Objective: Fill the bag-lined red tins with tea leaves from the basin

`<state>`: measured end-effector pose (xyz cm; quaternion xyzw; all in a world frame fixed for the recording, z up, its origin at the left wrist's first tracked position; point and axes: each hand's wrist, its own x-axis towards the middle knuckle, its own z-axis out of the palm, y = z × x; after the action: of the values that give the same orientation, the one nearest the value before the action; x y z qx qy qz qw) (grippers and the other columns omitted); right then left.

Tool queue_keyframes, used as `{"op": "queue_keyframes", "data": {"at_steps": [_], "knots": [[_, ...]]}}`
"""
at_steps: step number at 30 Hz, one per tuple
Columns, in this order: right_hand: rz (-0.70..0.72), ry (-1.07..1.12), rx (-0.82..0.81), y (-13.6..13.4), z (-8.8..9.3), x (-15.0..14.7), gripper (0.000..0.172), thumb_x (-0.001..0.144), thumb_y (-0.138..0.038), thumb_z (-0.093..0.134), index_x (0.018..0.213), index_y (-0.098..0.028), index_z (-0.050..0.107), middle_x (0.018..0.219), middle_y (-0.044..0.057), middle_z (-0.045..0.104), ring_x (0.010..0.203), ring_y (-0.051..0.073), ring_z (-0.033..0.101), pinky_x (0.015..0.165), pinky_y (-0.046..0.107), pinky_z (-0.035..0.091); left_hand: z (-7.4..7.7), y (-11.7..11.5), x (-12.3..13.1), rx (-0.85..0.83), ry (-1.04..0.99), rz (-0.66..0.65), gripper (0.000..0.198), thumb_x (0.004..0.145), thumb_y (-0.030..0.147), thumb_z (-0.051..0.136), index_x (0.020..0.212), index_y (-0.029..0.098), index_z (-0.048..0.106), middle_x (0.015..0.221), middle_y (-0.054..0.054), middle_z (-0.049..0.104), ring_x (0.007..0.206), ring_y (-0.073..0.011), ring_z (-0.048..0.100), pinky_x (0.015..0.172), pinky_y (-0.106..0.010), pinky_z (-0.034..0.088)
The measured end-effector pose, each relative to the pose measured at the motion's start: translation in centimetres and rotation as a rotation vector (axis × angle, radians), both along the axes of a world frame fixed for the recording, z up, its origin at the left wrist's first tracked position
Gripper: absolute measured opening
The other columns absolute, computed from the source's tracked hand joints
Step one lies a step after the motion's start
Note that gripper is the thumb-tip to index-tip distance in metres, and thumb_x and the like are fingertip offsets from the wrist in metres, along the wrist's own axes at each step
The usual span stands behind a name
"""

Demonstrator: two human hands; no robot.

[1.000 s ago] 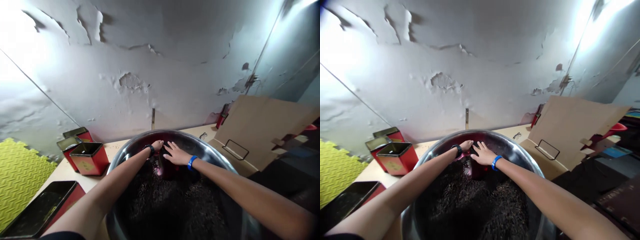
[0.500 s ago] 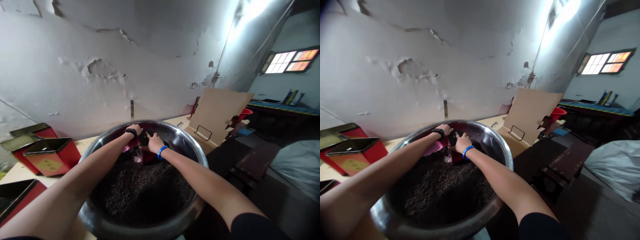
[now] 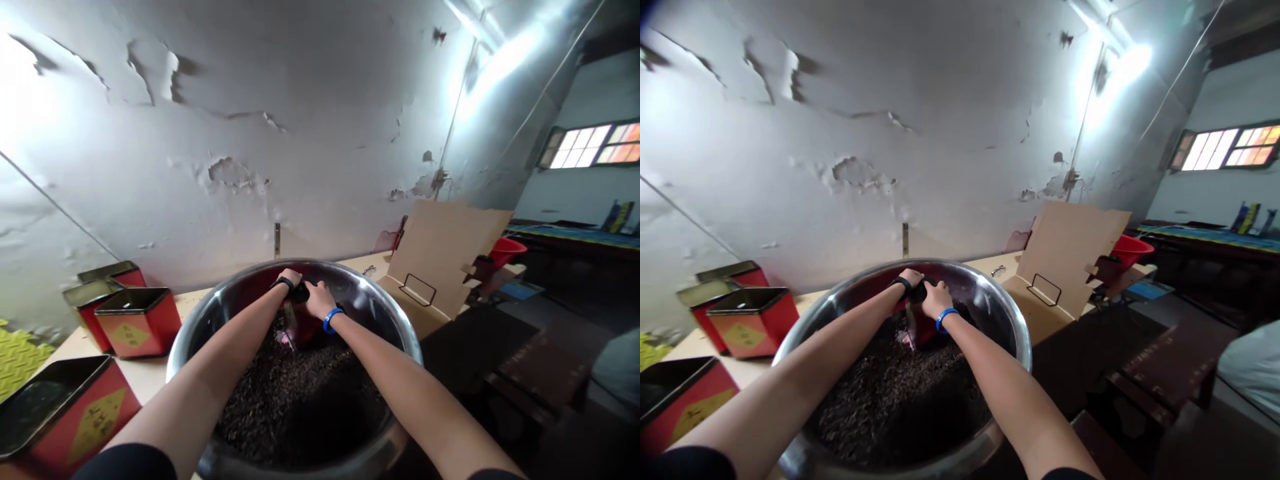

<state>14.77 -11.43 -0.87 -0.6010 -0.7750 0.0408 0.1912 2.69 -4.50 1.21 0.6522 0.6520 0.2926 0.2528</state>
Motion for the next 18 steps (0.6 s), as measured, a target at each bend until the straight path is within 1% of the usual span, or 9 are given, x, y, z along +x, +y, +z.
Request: {"op": "queue_keyframes", "data": {"at_steps": [3, 6, 8, 10, 12, 13, 15, 16, 18], "knots": [[-0.014, 0.024, 0.067, 0.0, 2.1, 1.0, 0.072, 0.066, -0.058, 0.057, 0.129, -0.029, 0.040, 0.113, 0.013, 0.047, 0.103, 0.028, 0.049, 0.081, 0.035, 0.040, 2.0, -0.3, 0.3, 0.083, -0.044, 0.040, 0.016, 0.081, 0.019, 0.052, 0.090, 0.014, 0.064, 0.094, -0.010, 0.065, 0.091, -0.0184, 0.060, 0.074, -0.024, 0.046], [0.002, 0.055, 0.169, 0.4, 5.7, 3.3, 0.070, 0.069, -0.057, 0.054, 0.132, -0.030, 0.037, 0.112, 0.009, 0.051, 0.102, 0.023, 0.049, 0.085, 0.032, 0.037, 6.1, 0.0, 1.8, 0.230, -0.096, 0.010, 0.026, 0.077, 0.018, 0.050, 0.098, 0.012, 0.065, 0.097, -0.009, 0.066, 0.093, -0.0182, 0.060, 0.074, -0.021, 0.045], [0.032, 0.092, 0.318, 0.5, 8.9, 5.7, 0.069, 0.070, -0.056, 0.053, 0.131, -0.028, 0.039, 0.106, 0.008, 0.055, 0.097, 0.024, 0.050, 0.084, 0.033, 0.037, 9.7, 0.2, 4.2, 0.343, -0.128, -0.059, 0.031, 0.079, 0.019, 0.046, 0.103, 0.014, 0.064, 0.101, -0.007, 0.066, 0.095, -0.0157, 0.059, 0.077, -0.020, 0.045], [-0.025, 0.117, 0.479, 0.7, 11.9, 8.8, 0.066, 0.070, -0.056, 0.053, 0.129, -0.026, 0.043, 0.100, 0.009, 0.056, 0.094, 0.024, 0.050, 0.080, 0.033, 0.039, 13.1, 0.3, 7.5, 0.475, -0.152, -0.161, 0.030, 0.080, 0.021, 0.044, 0.102, 0.018, 0.065, 0.106, -0.003, 0.064, 0.100, -0.0132, 0.056, 0.084, -0.018, 0.042], [-0.142, 0.120, 0.606, 1.0, 14.1, 12.2, 0.065, 0.071, -0.055, 0.052, 0.128, -0.027, 0.044, 0.100, 0.009, 0.054, 0.094, 0.026, 0.049, 0.078, 0.034, 0.039, 15.1, 0.4, 11.4, 0.775, -0.118, -0.288, 0.028, 0.078, 0.016, 0.047, 0.096, 0.014, 0.068, 0.116, -0.006, 0.058, 0.110, -0.0158, 0.050, 0.094, -0.022, 0.037], [-0.206, 0.108, 0.643, 1.4, 14.7, 13.9, 0.064, 0.071, -0.054, 0.053, 0.129, -0.028, 0.044, 0.101, 0.010, 0.053, 0.094, 0.026, 0.049, 0.078, 0.034, 0.039, 15.4, 0.5, 13.5, 0.864, -0.104, -0.330, 0.030, 0.079, 0.015, 0.045, 0.100, 0.014, 0.067, 0.120, -0.007, 0.056, 0.114, -0.0162, 0.047, 0.097, -0.024, 0.034], [-0.332, 0.069, 0.665, 2.5, 14.6, 17.2, 0.063, 0.071, -0.051, 0.054, 0.129, -0.027, 0.044, 0.106, 0.013, 0.049, 0.095, 0.028, 0.047, 0.077, 0.036, 0.039, 14.5, 1.0, 17.7, 0.900, -0.050, -0.418, 0.035, 0.081, 0.014, 0.042, 0.111, 0.013, 0.061, 0.127, -0.009, 0.050, 0.119, -0.0184, 0.042, 0.102, -0.028, 0.029], [-0.408, 0.052, 0.641, 3.4, 14.0, 18.7, 0.062, 0.072, -0.049, 0.054, 0.129, -0.027, 0.044, 0.108, 0.014, 0.046, 0.097, 0.030, 0.045, 0.077, 0.036, 0.038, 13.5, 1.4, 19.6, 0.859, -0.026, -0.467, 0.037, 0.082, 0.014, 0.041, 0.115, 0.011, 0.058, 0.129, -0.011, 0.047, 0.121, -0.0195, 0.040, 0.103, -0.029, 0.028], [-0.569, 0.035, 0.548, 5.3, 11.8, 21.3, 0.054, 0.077, -0.043, 0.049, 0.129, -0.027, 0.043, 0.112, 0.016, 0.042, 0.101, 0.032, 0.042, 0.075, 0.036, 0.038, 10.7, 2.2, 22.9, 0.758, 0.012, -0.589, 0.038, 0.084, 0.013, 0.038, 0.118, 0.009, 0.055, 0.131, -0.013, 0.045, 0.120, -0.0203, 0.041, 0.103, -0.029, 0.029]]}}
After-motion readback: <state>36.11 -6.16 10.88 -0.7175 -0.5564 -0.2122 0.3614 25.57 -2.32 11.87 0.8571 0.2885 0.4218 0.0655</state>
